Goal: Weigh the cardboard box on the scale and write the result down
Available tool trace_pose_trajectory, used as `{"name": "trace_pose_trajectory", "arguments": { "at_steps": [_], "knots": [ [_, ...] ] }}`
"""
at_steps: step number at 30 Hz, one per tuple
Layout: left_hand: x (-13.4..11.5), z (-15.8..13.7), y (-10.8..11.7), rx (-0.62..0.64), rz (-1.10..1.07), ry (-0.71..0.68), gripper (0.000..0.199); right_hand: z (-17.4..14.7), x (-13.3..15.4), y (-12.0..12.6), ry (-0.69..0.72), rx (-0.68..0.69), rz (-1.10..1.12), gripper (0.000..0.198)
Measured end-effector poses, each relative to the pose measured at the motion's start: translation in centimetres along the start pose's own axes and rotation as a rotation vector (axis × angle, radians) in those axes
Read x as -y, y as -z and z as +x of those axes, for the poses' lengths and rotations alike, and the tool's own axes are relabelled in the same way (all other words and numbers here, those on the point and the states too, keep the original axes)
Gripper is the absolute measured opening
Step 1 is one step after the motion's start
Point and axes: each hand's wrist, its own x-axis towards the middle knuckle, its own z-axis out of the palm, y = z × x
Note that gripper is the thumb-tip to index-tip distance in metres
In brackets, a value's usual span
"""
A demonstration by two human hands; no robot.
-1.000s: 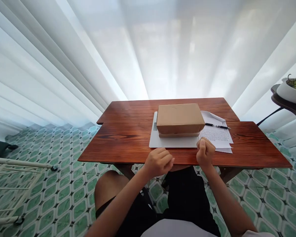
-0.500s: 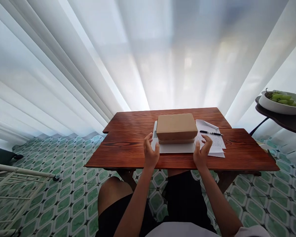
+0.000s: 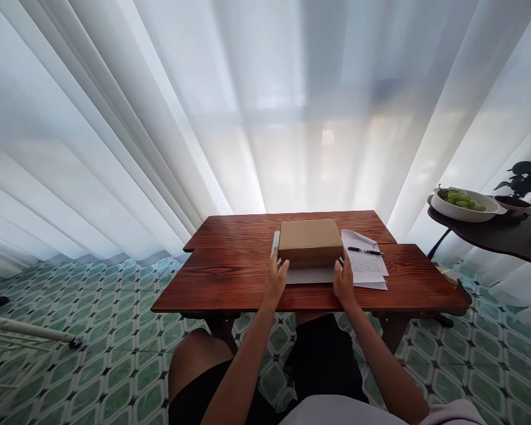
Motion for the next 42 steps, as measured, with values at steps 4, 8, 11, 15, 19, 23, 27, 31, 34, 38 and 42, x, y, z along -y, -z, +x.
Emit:
{"name": "trace_pose_trajectory", "arguments": {
  "at_steps": [4,8,11,15,19,23,27,31,34,38,42],
  "knots": [
    [0.4,0.2,0.0,0.017,0.037,0.011,0.065,0.1,-0.2,0.0,-0.002,0.004,0.016,0.056],
    [0.5,0.1,0.1,0.041,0.089,-0.003,0.067,0.2,-0.5,-0.1,-0.001,0.002,0.021,0.056],
    [0.3,-0.3,0.3,0.043,0.137,-0.016,0.072,0.2,-0.7,-0.2,-0.002,-0.006,0.021,0.056],
    [-0.1,-0.5,0.5,0.072,0.181,-0.026,0.074,0.1,-0.7,-0.2,-0.004,-0.006,0.023,0.056],
    [-0.2,-0.5,0.7,0.086,0.227,-0.033,0.073,0.0,-0.5,-0.1,-0.012,-0.006,0.022,0.057],
    [-0.3,-0.6,0.9,0.097,0.275,-0.022,0.078,-0.2,-0.2,0.1,-0.027,0.003,0.017,0.058],
    [-0.7,-0.8,1.1,0.140,0.297,-0.026,0.077,-0.1,0.4,0.5,-0.045,0.022,0.009,0.060],
    [-1.0,-0.5,1.2,0.142,0.319,-0.088,0.077,0.5,1.4,1.0,-0.069,0.038,-0.007,0.062],
    [-1.1,-0.3,1.2,0.107,0.335,-0.132,0.078,1.2,2.4,1.2,-0.097,0.038,-0.034,0.063],
    [-1.8,-0.3,1.3,0.123,0.359,-0.093,0.078,1.9,3.5,1.4,-0.144,0.052,-0.073,0.063],
    [-2.7,-0.5,1.4,0.183,0.324,-0.006,0.077,2.4,4.5,1.9,-0.195,0.084,-0.107,0.066]
  ]
}}
